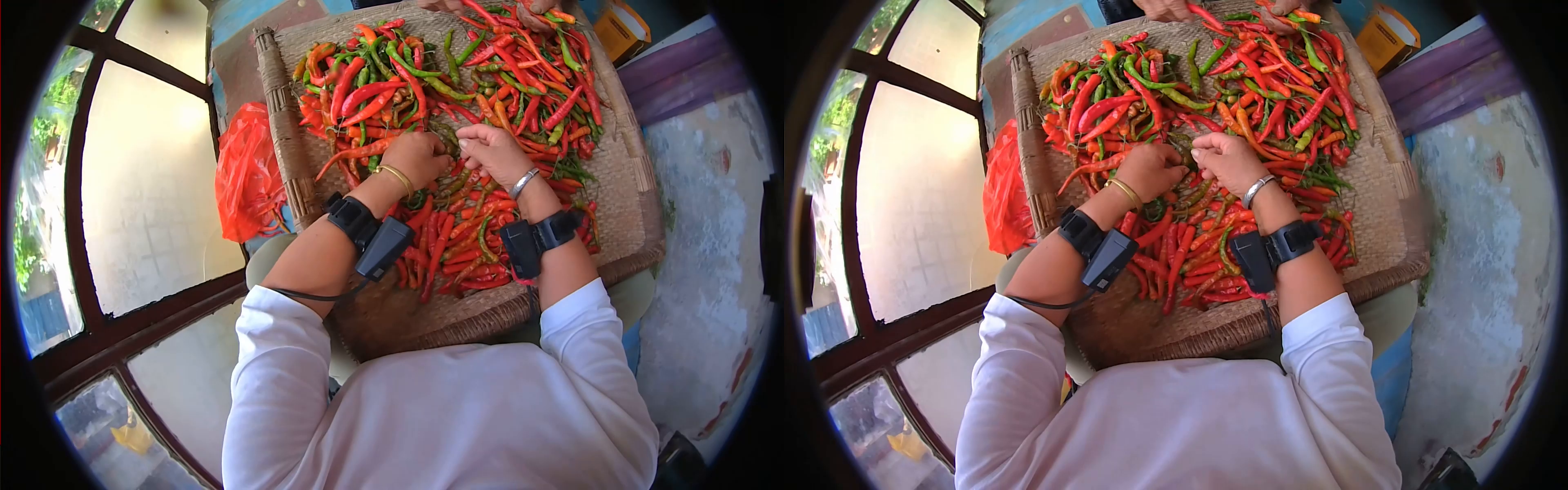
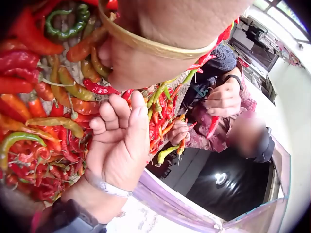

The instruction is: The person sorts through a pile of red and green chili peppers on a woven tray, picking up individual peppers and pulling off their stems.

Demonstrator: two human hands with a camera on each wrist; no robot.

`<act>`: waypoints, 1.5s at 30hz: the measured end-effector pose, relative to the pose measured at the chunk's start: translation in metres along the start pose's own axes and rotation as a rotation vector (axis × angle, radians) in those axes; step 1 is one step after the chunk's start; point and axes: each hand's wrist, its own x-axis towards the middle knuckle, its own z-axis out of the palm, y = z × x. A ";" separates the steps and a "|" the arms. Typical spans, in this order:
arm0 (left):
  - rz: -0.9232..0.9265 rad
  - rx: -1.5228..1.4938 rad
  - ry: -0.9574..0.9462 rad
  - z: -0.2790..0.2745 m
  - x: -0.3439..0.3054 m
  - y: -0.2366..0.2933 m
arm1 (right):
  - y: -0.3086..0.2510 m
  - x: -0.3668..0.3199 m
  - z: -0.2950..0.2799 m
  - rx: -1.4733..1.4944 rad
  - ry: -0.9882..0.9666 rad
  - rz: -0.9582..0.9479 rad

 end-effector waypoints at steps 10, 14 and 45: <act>0.136 0.374 -0.106 -0.034 -0.019 0.020 | -0.009 -0.001 -0.006 0.080 -0.052 0.034; -0.133 0.764 -0.110 -0.045 -0.040 0.021 | -0.019 -0.004 -0.021 0.522 0.209 -0.350; 0.065 0.376 -0.037 -0.006 -0.024 -0.024 | 0.001 -0.020 0.084 -1.280 0.188 -0.227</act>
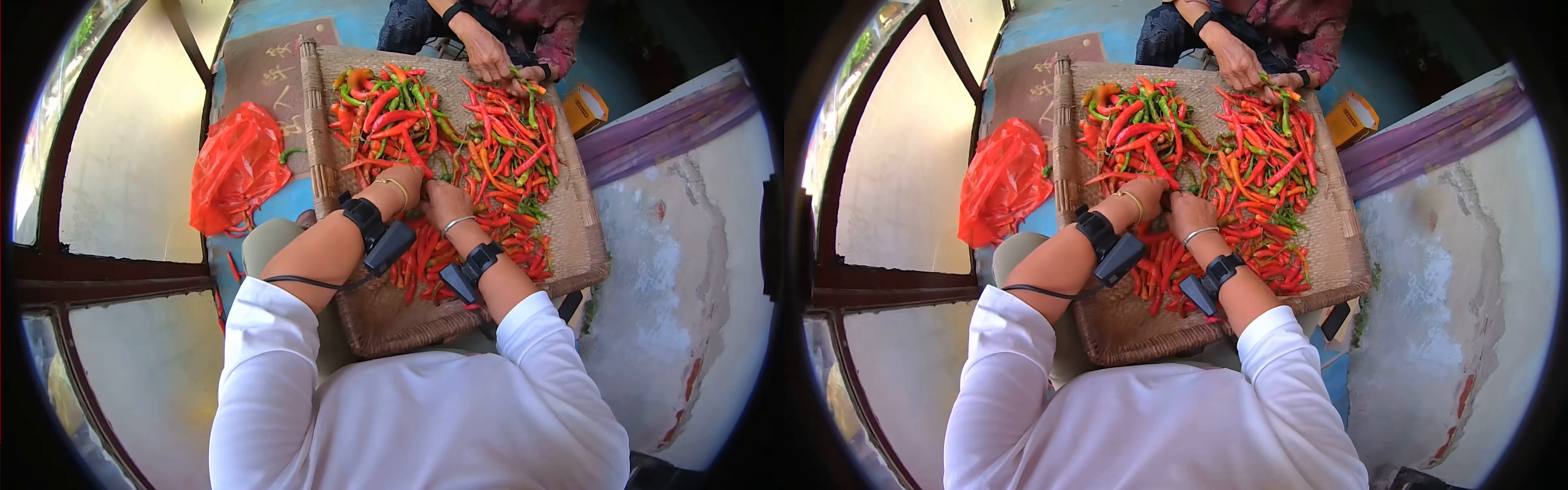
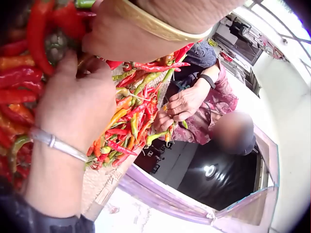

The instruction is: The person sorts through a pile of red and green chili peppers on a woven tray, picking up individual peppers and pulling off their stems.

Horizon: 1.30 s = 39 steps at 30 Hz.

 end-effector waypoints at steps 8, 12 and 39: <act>0.104 -0.010 -0.090 -0.015 -0.006 0.018 | 0.035 0.021 -0.042 -0.140 0.033 0.200; 0.070 0.174 -0.263 -0.021 -0.001 0.027 | 0.073 0.030 -0.045 0.342 -0.035 0.380; 0.172 -0.176 0.015 -0.037 0.011 0.034 | 0.090 0.034 -0.031 0.441 0.292 -0.053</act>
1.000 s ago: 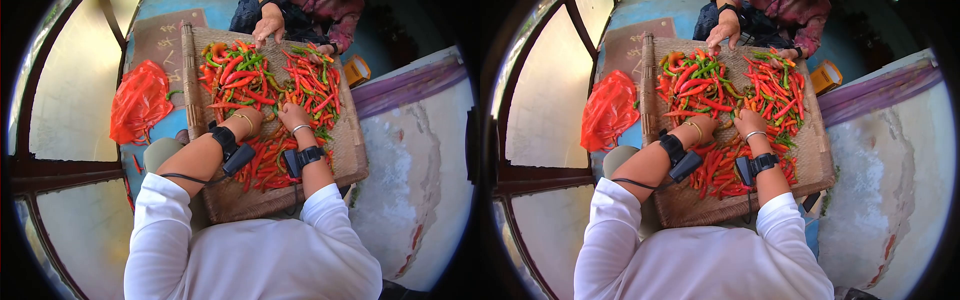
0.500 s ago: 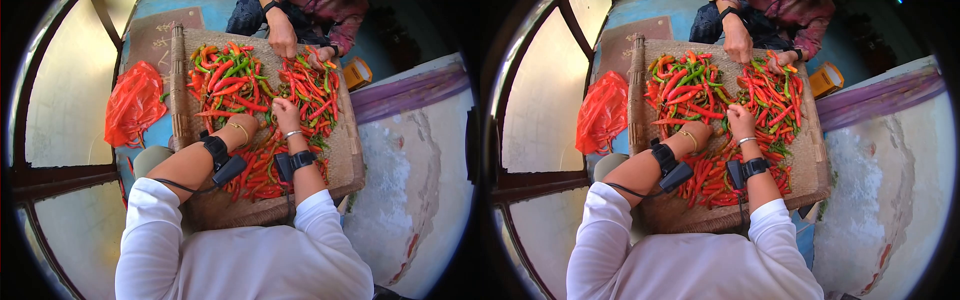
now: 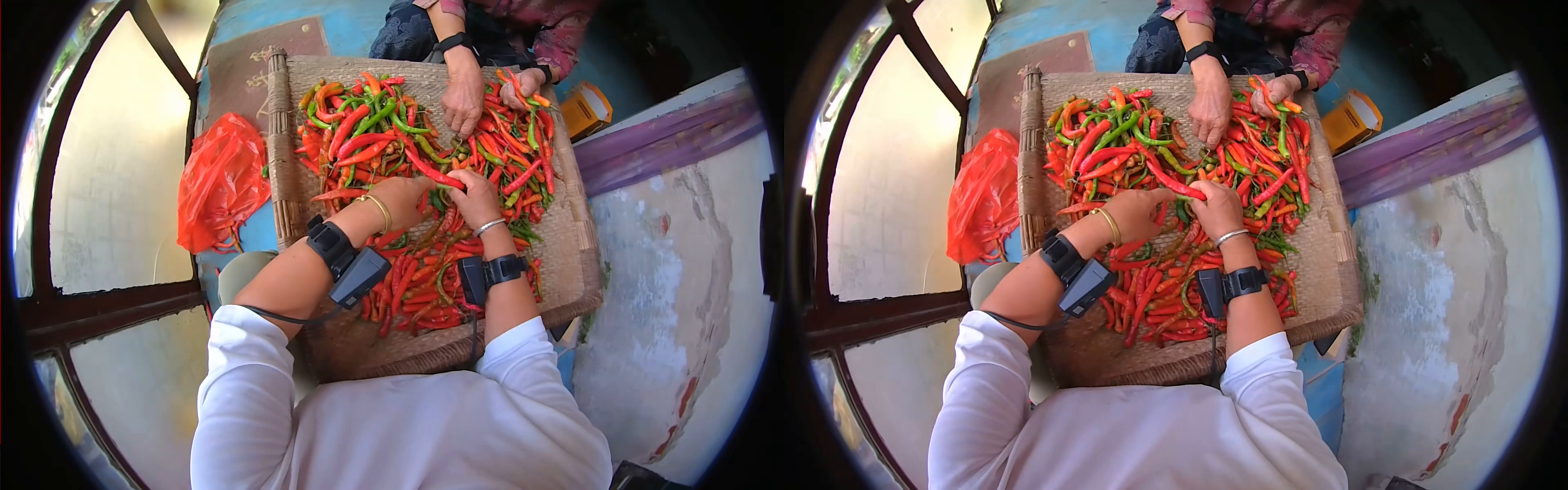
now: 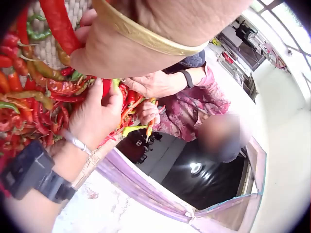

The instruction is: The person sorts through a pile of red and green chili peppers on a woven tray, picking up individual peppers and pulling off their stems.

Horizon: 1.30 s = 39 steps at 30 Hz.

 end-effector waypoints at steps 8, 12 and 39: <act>-0.083 -0.302 0.187 -0.004 0.000 -0.001 | 0.007 0.004 -0.025 0.894 -0.020 0.456; -0.009 -0.688 0.458 -0.007 0.005 -0.007 | 0.015 0.008 -0.008 0.506 0.578 0.433; 0.159 -0.311 0.193 0.012 -0.010 0.003 | -0.037 -0.027 -0.007 1.390 0.001 0.542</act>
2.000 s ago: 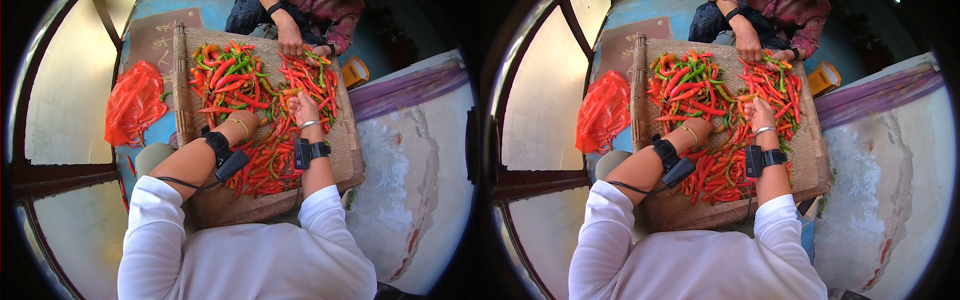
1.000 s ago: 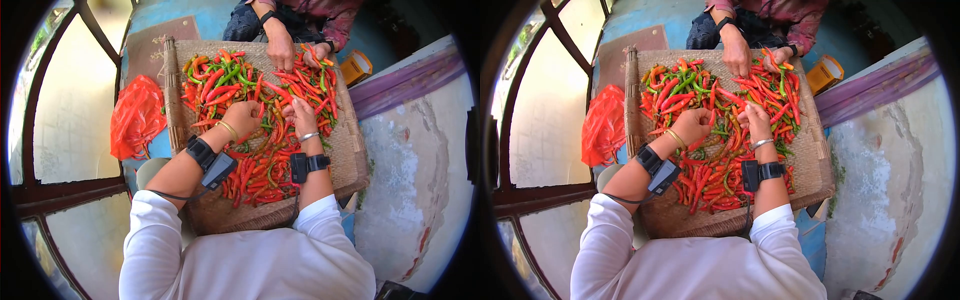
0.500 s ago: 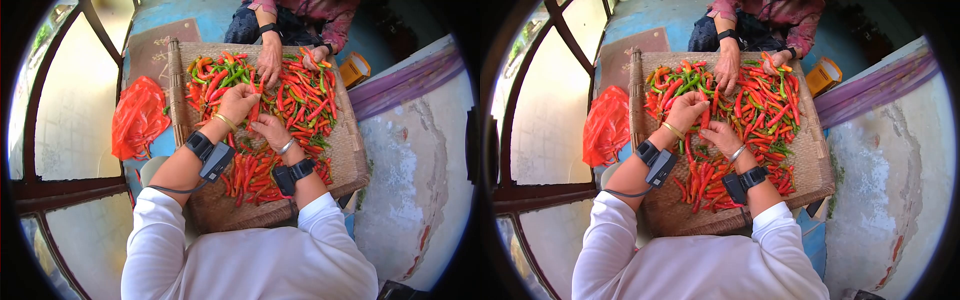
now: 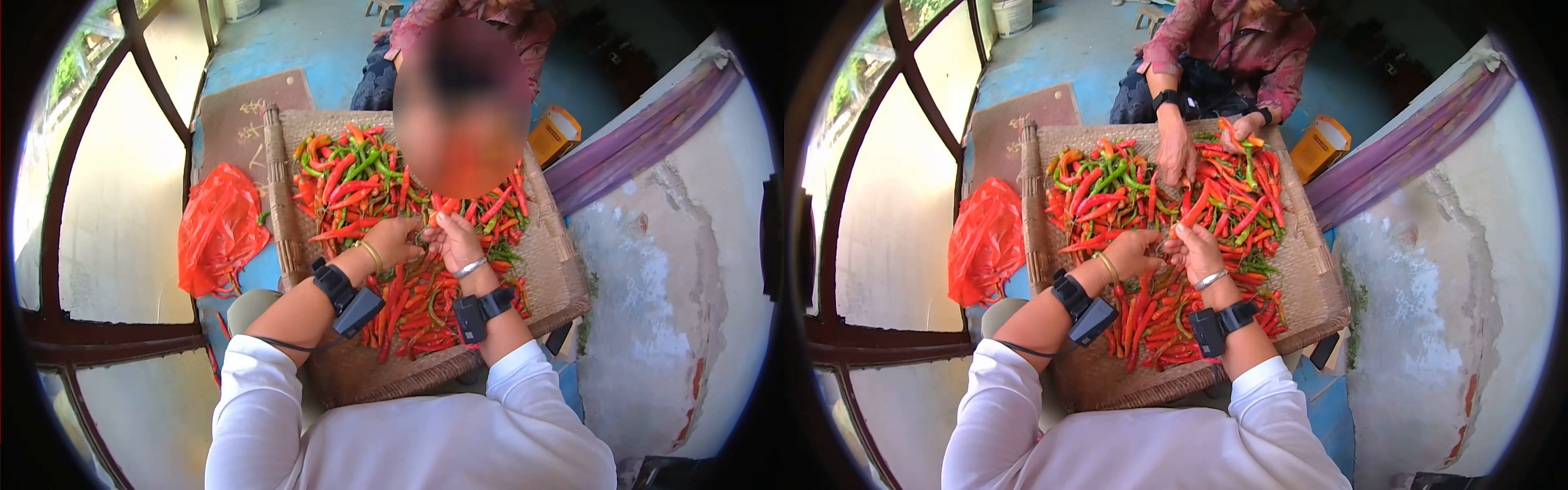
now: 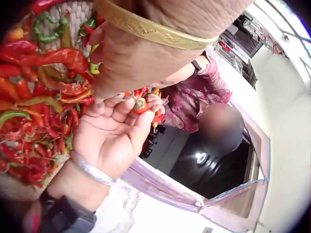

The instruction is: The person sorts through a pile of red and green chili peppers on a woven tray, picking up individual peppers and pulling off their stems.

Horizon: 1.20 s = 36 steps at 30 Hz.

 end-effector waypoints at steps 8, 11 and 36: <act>0.101 0.198 -0.028 0.004 -0.001 -0.002 | 0.001 -0.005 -0.003 -0.010 -0.048 0.009; 0.001 0.324 -0.037 0.001 0.000 0.004 | 0.000 0.002 -0.007 -0.018 -0.010 -0.024; -0.212 -0.370 0.187 -0.026 0.010 -0.005 | 0.033 -0.002 0.023 -0.287 -0.156 0.131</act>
